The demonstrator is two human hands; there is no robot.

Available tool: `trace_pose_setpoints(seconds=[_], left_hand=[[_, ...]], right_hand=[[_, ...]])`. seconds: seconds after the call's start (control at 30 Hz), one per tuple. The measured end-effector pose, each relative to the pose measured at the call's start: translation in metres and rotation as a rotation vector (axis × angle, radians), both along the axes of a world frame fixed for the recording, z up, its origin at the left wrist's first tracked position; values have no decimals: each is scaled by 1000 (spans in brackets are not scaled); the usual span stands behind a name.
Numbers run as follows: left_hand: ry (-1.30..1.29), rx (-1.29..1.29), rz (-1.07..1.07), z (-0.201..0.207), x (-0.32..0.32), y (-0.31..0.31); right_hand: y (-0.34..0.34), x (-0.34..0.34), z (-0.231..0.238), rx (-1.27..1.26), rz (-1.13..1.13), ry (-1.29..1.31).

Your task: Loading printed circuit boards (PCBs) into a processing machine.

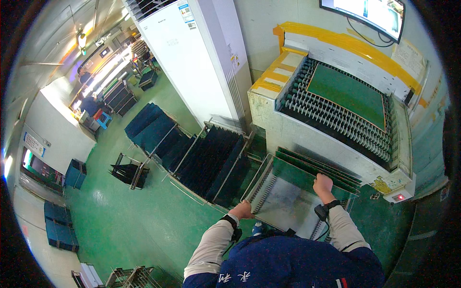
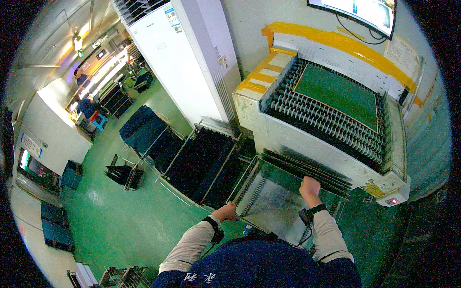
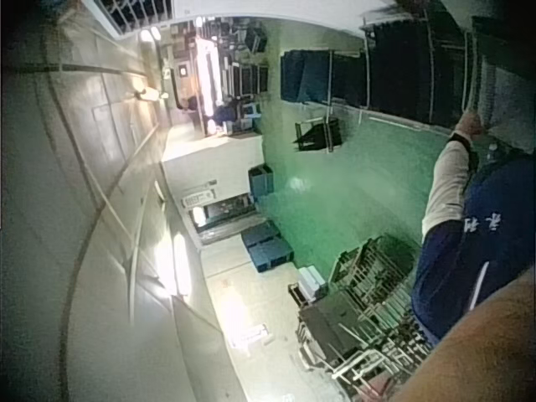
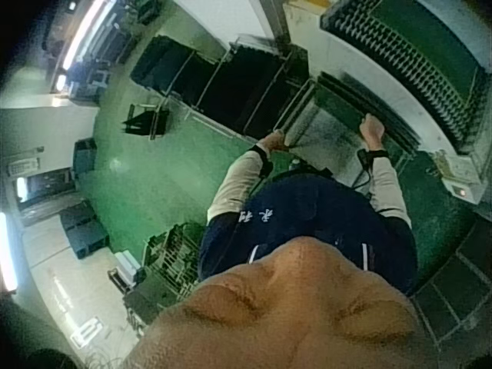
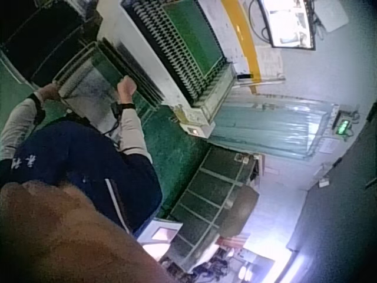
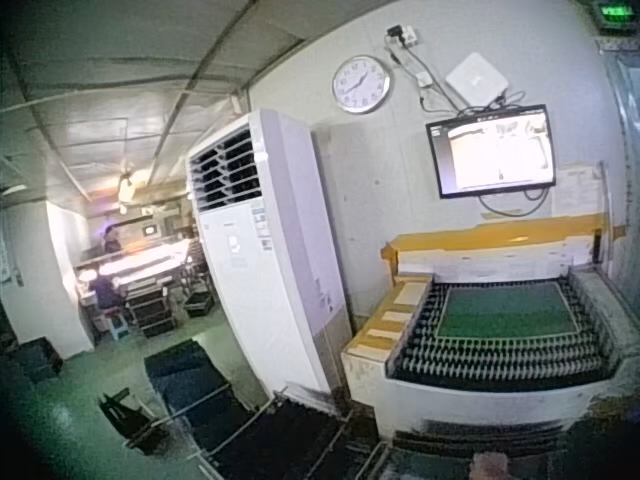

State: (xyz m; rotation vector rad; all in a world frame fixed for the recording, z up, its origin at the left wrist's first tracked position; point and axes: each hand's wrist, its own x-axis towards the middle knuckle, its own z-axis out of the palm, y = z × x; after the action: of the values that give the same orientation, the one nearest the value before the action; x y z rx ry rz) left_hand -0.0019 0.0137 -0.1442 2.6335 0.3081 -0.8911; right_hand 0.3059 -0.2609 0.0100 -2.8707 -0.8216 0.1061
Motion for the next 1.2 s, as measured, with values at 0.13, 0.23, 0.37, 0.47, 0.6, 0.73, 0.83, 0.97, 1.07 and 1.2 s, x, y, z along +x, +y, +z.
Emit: trace_pose_setpoints(seconds=[0.13, 0.23, 0.37, 0.47, 0.6, 0.73, 0.83, 0.97, 1.07, 1.2], left_hand=[[-8, -18, 9, -14, -2, 3], [-20, -33, 45, -19, -3, 2], [7, -52, 77, -17, -3, 4], [9, -38, 57, -4, -1, 2], [-2, -33, 7, 14, 3, -1], [-33, 16, -42, -19, -8, 5], [-20, 25, -55, -24, -4, 6], [-30, -13, 1, 11, 1, -2], [-14, -28, 8, 13, -1, 0], [22, -65, 73, 40, 4, -5]], right_hand=[[-1, 0, 0, 9, 7, -8], [-1, 0, -1, 16, 9, -7], [0, 1, -4, 17, 12, -10], [0, 0, -4, 10, 6, -11], [-4, 3, -12, 24, 18, -39], [0, 1, -7, 4, 36, -39], [-1, 3, -8, -7, 32, -45], [-4, 4, -11, -17, 21, -44], [0, 3, -6, -38, 23, -34], [-2, 2, -4, -41, 5, -20]])
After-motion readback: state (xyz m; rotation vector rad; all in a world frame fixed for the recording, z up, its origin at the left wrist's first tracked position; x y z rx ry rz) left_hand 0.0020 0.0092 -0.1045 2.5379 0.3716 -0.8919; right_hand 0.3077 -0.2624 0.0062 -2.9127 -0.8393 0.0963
